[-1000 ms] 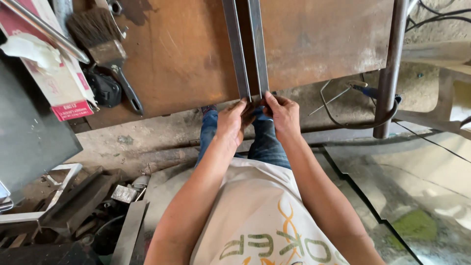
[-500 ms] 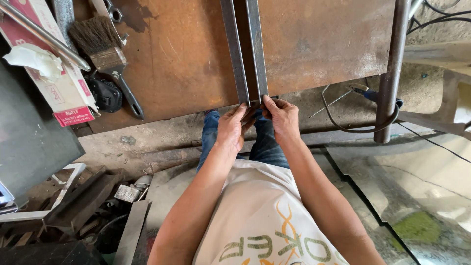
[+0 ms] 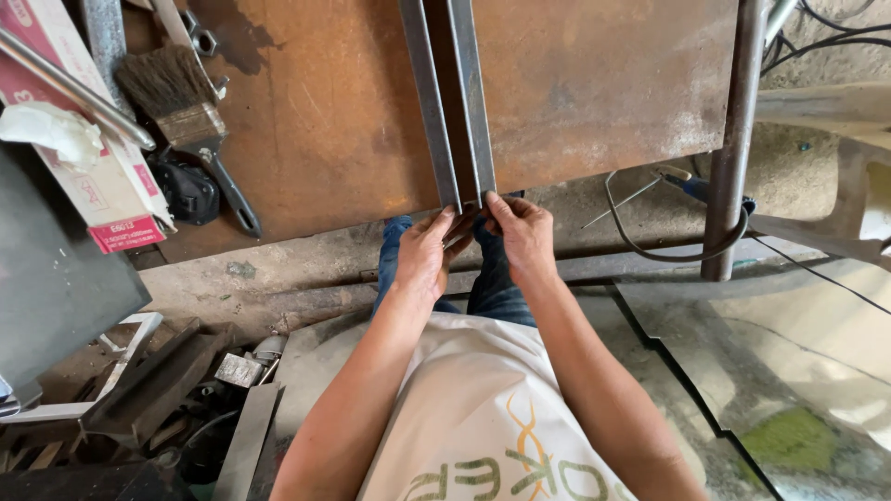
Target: The person aligns two steel angle bars edge to edge on a rusty workbench, adjusts their position, and clamps them with locking pliers. The person then strikes a welding arc and welds along the joint between the bars, with sparks and smoke visible.
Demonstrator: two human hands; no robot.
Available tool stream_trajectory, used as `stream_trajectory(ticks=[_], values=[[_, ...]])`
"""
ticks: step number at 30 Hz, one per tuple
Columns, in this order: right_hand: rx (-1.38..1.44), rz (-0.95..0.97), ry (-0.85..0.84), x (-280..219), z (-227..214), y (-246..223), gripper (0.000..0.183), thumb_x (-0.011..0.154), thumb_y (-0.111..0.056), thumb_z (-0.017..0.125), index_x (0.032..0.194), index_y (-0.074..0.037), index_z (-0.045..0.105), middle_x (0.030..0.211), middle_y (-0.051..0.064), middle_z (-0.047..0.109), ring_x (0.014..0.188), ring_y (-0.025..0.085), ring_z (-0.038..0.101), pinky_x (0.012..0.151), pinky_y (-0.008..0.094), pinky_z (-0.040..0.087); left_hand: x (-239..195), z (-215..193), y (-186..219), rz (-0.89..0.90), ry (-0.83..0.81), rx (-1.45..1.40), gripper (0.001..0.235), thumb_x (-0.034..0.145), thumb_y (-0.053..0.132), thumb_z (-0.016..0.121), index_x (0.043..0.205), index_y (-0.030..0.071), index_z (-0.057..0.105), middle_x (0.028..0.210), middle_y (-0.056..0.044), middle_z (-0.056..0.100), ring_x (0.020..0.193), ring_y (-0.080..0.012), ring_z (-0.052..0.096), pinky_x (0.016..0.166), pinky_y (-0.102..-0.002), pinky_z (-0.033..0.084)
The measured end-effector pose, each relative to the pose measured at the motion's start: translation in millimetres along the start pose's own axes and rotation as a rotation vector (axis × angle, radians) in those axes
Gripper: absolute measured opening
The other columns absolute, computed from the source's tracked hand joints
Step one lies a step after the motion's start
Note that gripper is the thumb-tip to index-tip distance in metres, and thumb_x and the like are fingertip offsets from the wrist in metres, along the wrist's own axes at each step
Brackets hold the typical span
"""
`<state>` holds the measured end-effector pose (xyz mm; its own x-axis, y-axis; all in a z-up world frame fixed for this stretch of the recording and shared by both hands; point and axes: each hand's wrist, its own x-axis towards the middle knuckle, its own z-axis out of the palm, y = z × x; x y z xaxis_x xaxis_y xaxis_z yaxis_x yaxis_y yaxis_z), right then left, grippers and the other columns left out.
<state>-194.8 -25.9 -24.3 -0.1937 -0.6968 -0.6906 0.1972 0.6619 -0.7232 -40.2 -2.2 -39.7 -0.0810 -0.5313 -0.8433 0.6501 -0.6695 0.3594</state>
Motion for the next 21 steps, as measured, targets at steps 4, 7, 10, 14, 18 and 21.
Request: stream_trajectory(ticks=[4,7,10,14,18,21], values=[[0.052,0.012,-0.042,4.3,-3.2,6.5,0.023,0.094,-0.020,0.075,0.094,0.003,0.076,0.079,0.004,0.073,0.066,0.009,0.060,0.062,0.025,0.048,-6.7,1.8,2.5,0.005,0.029,0.006,0.029,0.098,0.025,0.066,0.118,0.003,0.069,0.112,-0.009,0.075,0.105,-0.0231,0.071,0.089,-0.043,0.054],[0.059,-0.003,-0.079,7.0,-4.4,9.3,0.022,0.093,-0.020,0.076,0.094,0.002,0.076,0.079,0.002,0.073,0.068,0.008,0.060,0.064,0.024,0.048,-10.1,1.4,2.3,0.028,0.045,-0.011,0.028,0.097,0.023,0.067,0.117,0.005,0.069,0.112,-0.007,0.074,0.106,-0.0232,0.069,0.088,-0.044,0.054],[0.036,0.014,-0.096,8.5,-7.1,10.8,0.023,0.093,-0.021,0.077,0.091,0.002,0.075,0.078,0.001,0.072,0.069,0.007,0.059,0.064,0.024,0.048,-14.2,3.5,2.4,0.055,0.069,0.002,0.027,0.097,0.023,0.067,0.117,0.005,0.069,0.113,-0.007,0.073,0.107,-0.0234,0.068,0.090,-0.045,0.054],[-0.006,0.046,-0.145,12.0,-11.6,10.5,0.025,0.093,-0.022,0.077,0.085,0.002,0.074,0.075,0.001,0.070,0.068,0.007,0.056,0.062,0.025,0.046,-22.7,15.9,8.4,0.079,0.132,0.060,0.028,0.097,0.023,0.067,0.119,0.005,0.070,0.114,-0.007,0.073,0.107,-0.0227,0.068,0.094,-0.045,0.054],[0.022,0.077,-0.209,18.7,-15.0,5.1,0.024,0.092,-0.021,0.078,0.086,0.002,0.075,0.074,0.000,0.067,0.067,0.007,0.054,0.061,0.025,0.043,-22.5,17.8,7.8,0.086,0.154,0.071,0.030,0.097,0.024,0.066,0.120,0.004,0.069,0.116,-0.007,0.073,0.109,-0.0221,0.068,0.096,-0.045,0.053],[-0.045,0.094,-0.229,20.9,-19.3,5.4,0.022,0.091,-0.021,0.078,0.086,0.000,0.076,0.073,-0.002,0.068,0.066,0.006,0.054,0.060,0.025,0.045,-23.7,19.5,6.0,0.100,0.151,0.060,0.031,0.097,0.023,0.066,0.122,0.004,0.068,0.117,-0.008,0.073,0.110,-0.0225,0.069,0.096,-0.045,0.052]])
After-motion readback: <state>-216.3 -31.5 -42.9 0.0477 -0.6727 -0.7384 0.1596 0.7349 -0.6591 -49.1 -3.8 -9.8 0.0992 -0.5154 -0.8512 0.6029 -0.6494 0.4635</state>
